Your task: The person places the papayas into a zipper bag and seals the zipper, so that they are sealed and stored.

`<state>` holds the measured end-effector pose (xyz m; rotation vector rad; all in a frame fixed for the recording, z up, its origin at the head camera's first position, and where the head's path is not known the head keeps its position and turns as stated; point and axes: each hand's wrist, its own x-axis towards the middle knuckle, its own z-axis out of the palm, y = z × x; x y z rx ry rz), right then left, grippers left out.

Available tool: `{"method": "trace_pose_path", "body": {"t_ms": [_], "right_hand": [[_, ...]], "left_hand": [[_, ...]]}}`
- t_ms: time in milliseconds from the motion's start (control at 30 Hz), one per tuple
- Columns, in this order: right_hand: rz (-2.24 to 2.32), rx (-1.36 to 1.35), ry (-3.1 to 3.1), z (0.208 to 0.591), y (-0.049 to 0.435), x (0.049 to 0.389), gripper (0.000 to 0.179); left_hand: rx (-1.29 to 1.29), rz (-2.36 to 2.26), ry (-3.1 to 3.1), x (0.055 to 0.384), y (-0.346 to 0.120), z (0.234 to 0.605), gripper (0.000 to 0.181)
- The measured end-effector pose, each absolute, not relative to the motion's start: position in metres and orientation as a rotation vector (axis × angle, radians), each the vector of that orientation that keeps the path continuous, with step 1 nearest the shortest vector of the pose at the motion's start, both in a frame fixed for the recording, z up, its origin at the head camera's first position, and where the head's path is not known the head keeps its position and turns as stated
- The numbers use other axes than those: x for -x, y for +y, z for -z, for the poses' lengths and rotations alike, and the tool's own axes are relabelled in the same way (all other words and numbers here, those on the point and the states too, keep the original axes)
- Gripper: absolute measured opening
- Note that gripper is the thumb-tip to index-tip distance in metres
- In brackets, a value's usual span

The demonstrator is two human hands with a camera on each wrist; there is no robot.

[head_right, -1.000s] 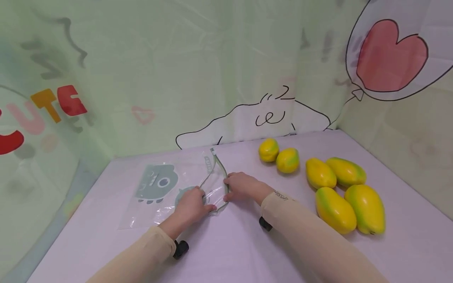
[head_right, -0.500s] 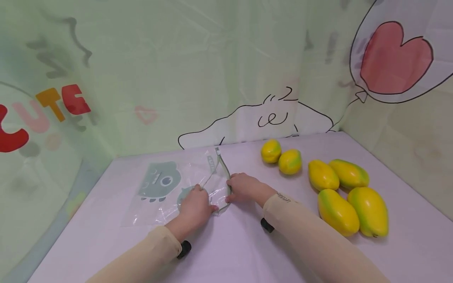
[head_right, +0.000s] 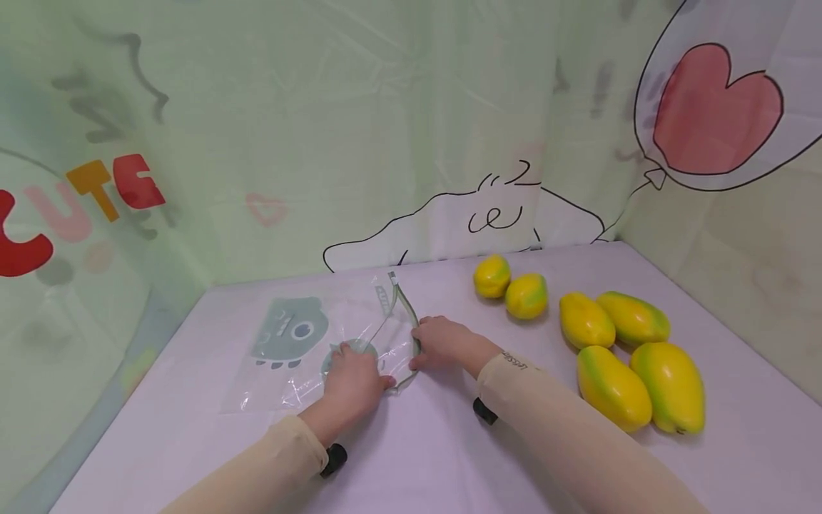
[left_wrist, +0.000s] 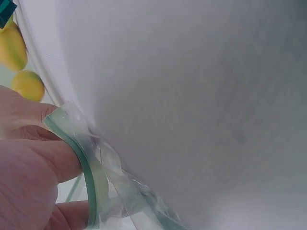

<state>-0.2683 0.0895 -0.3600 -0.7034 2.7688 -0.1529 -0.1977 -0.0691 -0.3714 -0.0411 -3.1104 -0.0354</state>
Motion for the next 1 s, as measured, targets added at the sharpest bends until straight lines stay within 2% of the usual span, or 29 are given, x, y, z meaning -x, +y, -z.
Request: {"method": "trace_pose_path", "body": {"t_ms": [267,600,1000], "right_hand": [[0.146,0.695,2.771,0.359,0.089,0.268,0.067],[0.147,0.728,2.779,0.360,0.090,0.266,0.066],[0.173,0.689,2.776,0.361,0.090,0.265,0.065]], "left_hand": [[-0.050,0.183,-3.092,0.198,-0.072,0.373,0.059],[0.103,0.304,-3.049,0.197,-0.080,0.376,0.046],[0.090,0.399,-3.070,0.196,-0.084,0.375,0.045]]}}
